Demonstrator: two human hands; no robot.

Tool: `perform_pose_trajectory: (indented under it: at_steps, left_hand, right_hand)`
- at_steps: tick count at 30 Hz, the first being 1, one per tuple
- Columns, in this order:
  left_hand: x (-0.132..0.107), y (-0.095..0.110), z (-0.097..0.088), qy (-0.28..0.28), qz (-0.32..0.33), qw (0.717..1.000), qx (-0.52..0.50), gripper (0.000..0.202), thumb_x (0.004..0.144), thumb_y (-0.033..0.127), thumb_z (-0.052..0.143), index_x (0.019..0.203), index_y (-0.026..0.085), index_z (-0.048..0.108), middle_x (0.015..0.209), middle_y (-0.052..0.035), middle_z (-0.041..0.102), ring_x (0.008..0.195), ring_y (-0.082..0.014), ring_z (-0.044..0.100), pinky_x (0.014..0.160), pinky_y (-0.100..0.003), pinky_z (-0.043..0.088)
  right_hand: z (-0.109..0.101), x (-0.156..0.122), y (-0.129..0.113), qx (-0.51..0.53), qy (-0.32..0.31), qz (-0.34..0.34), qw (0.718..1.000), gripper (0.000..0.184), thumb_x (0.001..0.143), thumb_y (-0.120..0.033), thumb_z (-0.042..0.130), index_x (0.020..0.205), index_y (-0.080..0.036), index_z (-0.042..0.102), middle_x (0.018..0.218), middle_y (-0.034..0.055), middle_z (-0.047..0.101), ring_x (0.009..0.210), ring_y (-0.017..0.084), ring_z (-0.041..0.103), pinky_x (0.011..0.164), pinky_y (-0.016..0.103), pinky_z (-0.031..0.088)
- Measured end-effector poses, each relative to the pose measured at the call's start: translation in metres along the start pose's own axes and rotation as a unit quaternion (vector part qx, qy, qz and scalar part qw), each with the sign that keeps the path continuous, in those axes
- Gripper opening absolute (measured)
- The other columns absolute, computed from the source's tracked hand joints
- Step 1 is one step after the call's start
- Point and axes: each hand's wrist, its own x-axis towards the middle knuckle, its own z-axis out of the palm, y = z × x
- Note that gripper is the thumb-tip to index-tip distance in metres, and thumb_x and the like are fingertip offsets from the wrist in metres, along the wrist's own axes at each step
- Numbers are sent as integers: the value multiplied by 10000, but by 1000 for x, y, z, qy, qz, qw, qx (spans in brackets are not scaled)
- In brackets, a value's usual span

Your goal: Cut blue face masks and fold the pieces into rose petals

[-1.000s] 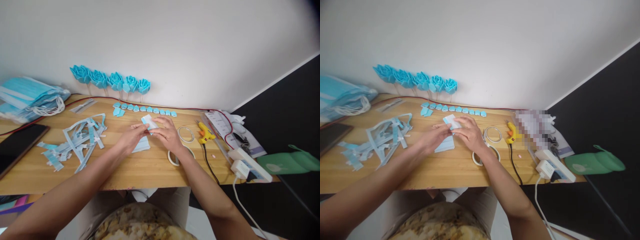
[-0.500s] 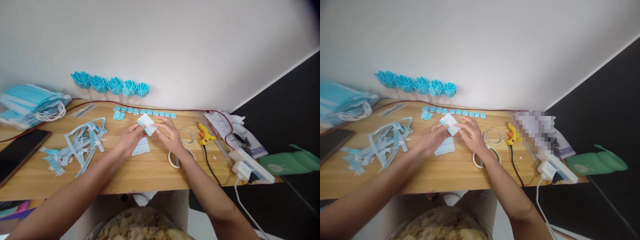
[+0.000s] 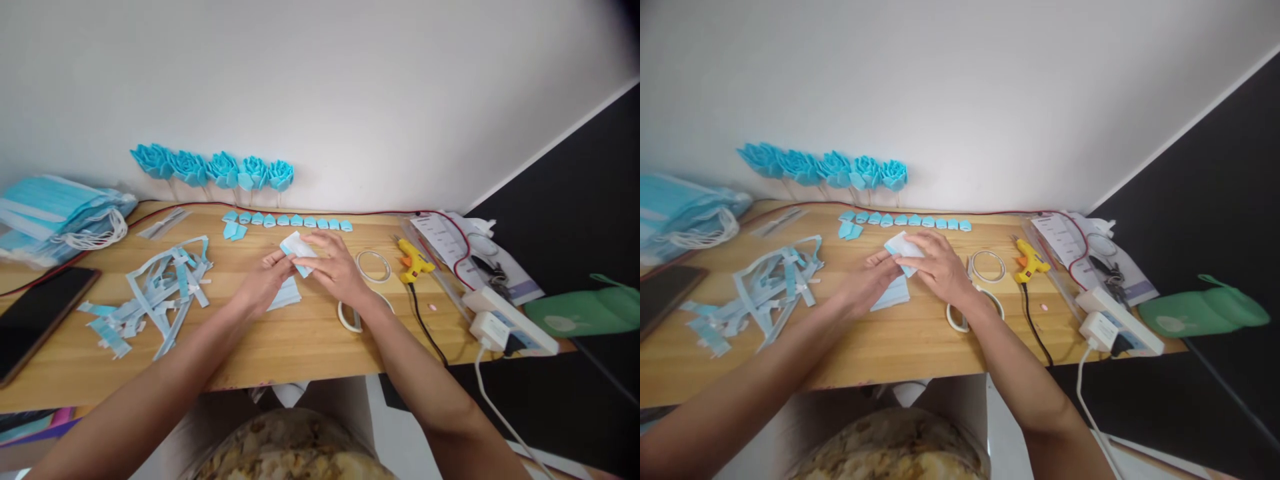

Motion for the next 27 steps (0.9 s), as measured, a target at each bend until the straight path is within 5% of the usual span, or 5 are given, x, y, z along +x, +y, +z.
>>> perform_pose_trajectory:
  at_steps: [12, 23, 27]
  left_hand:
    - [3, -2, -2, 49, 9, 999, 14, 241, 764, 265, 737, 982, 162, 740, 1015, -71, 744, 1015, -239, 643, 929, -372, 453]
    - [0, 1, 2, 46, 18, 998, 29, 208, 766, 282, 734, 936, 163, 742, 1021, -78, 744, 1005, -244, 655, 950, -389, 453]
    - [1, 2, 0, 70, 7, 998, 4, 216, 747, 247, 747, 937, 144, 736, 1001, -87, 747, 986, -244, 667, 939, -390, 465]
  right_hand:
    - [11, -2, -6, 168, 45, 166, 971, 89, 870, -279, 639, 898, -279, 724, 1279, 33, 603, 1211, 205, 533, 1024, 433, 423]
    - [19, -2, -11, 284, 91, 307, 904, 123, 827, -326, 641, 796, -207, 631, 1070, 35, 677, 935, 160, 659, 868, 313, 515]
    - [12, -1, -13, 238, 79, 271, 929, 143, 824, -293, 639, 953, -230, 631, 1144, 44, 659, 1034, 185, 634, 907, 345, 509]
